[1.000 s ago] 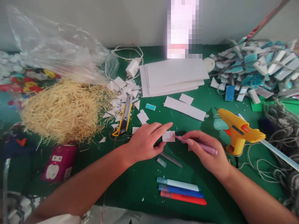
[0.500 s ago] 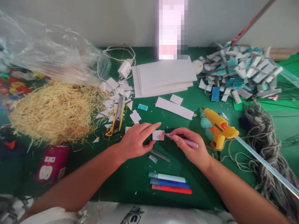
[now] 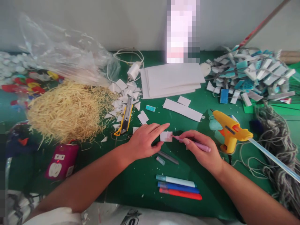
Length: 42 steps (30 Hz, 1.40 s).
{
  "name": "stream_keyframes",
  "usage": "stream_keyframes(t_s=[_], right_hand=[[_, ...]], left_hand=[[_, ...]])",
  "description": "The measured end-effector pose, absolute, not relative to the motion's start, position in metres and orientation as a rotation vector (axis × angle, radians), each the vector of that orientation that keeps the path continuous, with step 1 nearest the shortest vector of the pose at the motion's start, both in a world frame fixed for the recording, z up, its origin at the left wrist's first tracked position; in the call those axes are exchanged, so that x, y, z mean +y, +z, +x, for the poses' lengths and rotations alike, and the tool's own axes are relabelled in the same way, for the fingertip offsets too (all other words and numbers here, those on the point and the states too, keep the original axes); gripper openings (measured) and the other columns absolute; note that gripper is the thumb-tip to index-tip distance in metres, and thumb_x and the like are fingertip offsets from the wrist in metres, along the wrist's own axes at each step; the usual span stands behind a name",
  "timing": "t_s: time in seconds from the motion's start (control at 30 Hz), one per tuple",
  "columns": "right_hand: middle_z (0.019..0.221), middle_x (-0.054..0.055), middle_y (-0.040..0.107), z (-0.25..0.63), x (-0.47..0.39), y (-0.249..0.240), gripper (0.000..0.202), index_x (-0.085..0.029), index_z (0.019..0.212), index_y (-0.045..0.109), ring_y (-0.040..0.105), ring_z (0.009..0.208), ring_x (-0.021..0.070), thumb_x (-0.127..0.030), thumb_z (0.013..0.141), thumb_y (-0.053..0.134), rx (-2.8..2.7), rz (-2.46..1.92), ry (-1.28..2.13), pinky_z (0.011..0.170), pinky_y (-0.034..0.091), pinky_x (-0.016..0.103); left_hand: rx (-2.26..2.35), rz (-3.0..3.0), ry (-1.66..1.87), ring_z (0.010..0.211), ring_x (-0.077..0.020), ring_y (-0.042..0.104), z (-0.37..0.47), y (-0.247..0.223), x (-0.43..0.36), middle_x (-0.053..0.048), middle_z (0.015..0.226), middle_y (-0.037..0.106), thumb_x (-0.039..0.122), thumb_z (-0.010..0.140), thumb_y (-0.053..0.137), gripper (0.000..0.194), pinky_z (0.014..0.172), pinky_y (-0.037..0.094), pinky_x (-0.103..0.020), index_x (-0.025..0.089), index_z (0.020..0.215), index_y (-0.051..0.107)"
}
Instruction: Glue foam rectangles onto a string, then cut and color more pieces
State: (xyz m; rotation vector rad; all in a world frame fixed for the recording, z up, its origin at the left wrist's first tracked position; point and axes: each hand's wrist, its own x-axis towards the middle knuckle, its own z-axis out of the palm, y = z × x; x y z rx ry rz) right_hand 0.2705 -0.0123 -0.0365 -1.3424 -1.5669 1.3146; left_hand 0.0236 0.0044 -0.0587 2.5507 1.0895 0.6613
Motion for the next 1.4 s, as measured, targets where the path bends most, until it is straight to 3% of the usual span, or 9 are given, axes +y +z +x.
stream_keyframes(t_s=[0.33,0.63,0.9,1.13,1.3,1.4], right_hand=[[0.074,0.003,0.076,0.274,-0.014,-0.034,0.039,-0.022,0.09,0.075,0.065,0.055,0.0128,-0.061,0.092,0.069,-1.539,-1.372,1.28,0.051,0.057,0.023],[0.094,0.007,0.082,0.276,-0.015,-0.035,0.037,-0.023,0.098,0.078,0.07,0.064,0.0159,-0.058,0.086,0.077,-1.521,-1.391,1.302,0.061,0.062,0.028],[0.087,0.007,0.08,0.27,-0.016,-0.034,0.042,-0.022,0.094,0.081,0.066,0.059,0.015,-0.063,0.088,0.072,-1.521,-1.404,1.292,0.055,0.061,0.028],[0.089,0.006,0.08,0.267,-0.014,-0.036,0.035,-0.023,0.094,0.081,0.062,0.057,0.0124,-0.056,0.091,0.071,-1.6,-1.373,1.209,0.056,0.057,0.027],[0.076,0.005,0.077,0.266,-0.012,-0.037,0.038,-0.02,0.079,0.08,0.06,0.054,0.0131,-0.054,0.092,0.069,-1.634,-1.386,1.201,0.053,0.054,0.027],[0.073,0.005,0.077,0.266,-0.011,-0.037,0.04,-0.02,0.081,0.081,0.059,0.051,0.013,-0.057,0.09,0.069,-1.595,-1.424,1.203,0.05,0.053,0.027]], left_hand=[[1.13,2.514,0.565,0.093,-0.0198,0.07,0.024,-0.059,0.004,-0.008,0.111,0.071,0.018,0.092,0.055,0.056,0.077,0.055,-0.032,0.016,0.147,0.045],[1.095,2.519,0.585,0.091,-0.0195,0.069,0.024,-0.059,0.006,-0.006,0.109,0.071,0.018,0.093,0.055,0.057,0.075,0.053,-0.032,0.015,0.149,0.045],[1.119,2.474,0.505,0.084,-0.0181,0.067,0.027,-0.059,0.007,-0.005,0.11,0.072,0.016,0.089,0.058,0.065,0.075,0.053,-0.032,0.019,0.152,0.041],[1.105,2.495,0.564,0.082,-0.0172,0.067,0.028,-0.06,0.006,-0.005,0.11,0.071,0.015,0.087,0.06,0.066,0.073,0.053,-0.031,0.017,0.15,0.042],[1.129,2.474,0.547,0.081,-0.0164,0.066,0.027,-0.061,0.006,-0.004,0.108,0.071,0.015,0.087,0.06,0.066,0.072,0.053,-0.03,0.019,0.15,0.042],[1.118,2.479,0.554,0.08,-0.0165,0.066,0.027,-0.061,0.006,-0.004,0.108,0.071,0.016,0.087,0.06,0.065,0.071,0.053,-0.03,0.018,0.15,0.042]])
